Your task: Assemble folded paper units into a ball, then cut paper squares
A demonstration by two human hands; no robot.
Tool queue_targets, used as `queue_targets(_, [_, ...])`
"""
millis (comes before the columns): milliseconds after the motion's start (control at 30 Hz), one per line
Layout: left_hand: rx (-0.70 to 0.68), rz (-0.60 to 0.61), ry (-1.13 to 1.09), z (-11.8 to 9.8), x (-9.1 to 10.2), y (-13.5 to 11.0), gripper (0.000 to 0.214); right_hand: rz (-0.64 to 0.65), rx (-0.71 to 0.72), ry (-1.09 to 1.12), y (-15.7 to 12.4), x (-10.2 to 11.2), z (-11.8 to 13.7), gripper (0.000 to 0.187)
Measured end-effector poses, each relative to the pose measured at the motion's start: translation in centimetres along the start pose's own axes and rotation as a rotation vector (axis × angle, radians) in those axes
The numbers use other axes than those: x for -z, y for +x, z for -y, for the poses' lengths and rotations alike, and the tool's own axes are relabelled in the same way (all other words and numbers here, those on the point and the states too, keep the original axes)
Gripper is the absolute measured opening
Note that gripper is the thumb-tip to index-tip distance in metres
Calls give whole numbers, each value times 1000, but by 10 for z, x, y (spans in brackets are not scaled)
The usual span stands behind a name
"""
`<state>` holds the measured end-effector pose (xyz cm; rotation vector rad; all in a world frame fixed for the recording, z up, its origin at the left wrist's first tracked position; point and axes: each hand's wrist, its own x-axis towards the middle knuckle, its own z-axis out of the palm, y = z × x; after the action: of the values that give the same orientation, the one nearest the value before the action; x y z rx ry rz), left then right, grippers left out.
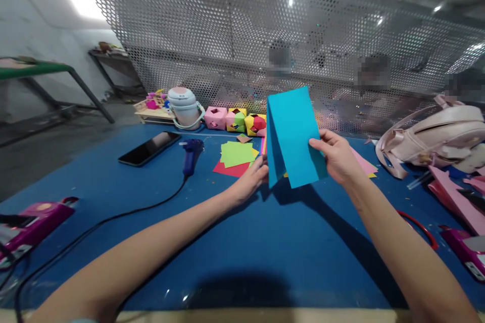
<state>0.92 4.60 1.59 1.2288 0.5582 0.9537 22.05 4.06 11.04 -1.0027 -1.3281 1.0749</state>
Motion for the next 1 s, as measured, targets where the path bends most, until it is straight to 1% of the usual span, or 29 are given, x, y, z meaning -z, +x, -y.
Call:
queue_targets(33, [15,52,-34,-1,-5,-2,74,50,2,-57,3,0,-4,21])
queue_targets(100, [108,146,-71,-3,-14,-7,71,200,8,-230,10,-1,-12,23])
queue_targets(167, [262,198,-46,-1,-24,-14,65,381,28,-465,18,-2,-23,26])
queue_targets(233, [438,222,23,3,-33,-22,53,518,48,-659,22,-5,-35,29])
queue_targets(267, [527,265,70,6,-37,-26,50,565,54,-719,23,-8,-42,29])
queue_targets(300, [568,302,112,8,-41,-30,51,599,57,-757,22,-10,-48,29])
queue_targets(367, [597,400,224,9,-46,-38,46,658,69,-806,17,-17,-60,29])
queue_targets(400, [573,443,307,9,-47,-41,40,688,81,-830,13,-20,-66,31])
queue_targets(433, [511,472,412,7,-49,-43,33,714,97,-850,8,-23,-70,32])
queue_targets(467, [411,484,533,5,-50,-45,27,733,114,-868,4,-27,-74,34])
queue_targets(567, [-11,483,883,1,-49,-48,24,748,183,-906,-6,-35,-81,40])
queue_targets(633, [-235,512,1061,3,-47,-49,24,710,238,-926,-10,-37,-83,44])
queue_targets(700, [-376,552,1207,10,-45,-51,25,622,290,-941,-14,-35,-83,43])
queue_targets(767, [-457,569,1328,16,-43,-54,29,512,325,-945,-23,-28,-83,38])
queue_targets(833, [-480,582,1421,20,-41,-59,36,416,382,-953,-39,-18,-83,35])
queue_targets(867, [-478,584,1456,21,-41,-62,39,378,435,-969,-50,-13,-83,34])
queue_targets(933, [-460,575,1492,19,-40,-68,40,368,535,-1024,-74,-4,-84,32])
queue_targets(1000, [-428,542,1490,15,-37,-75,37,404,593,-1078,-96,1,-84,32])
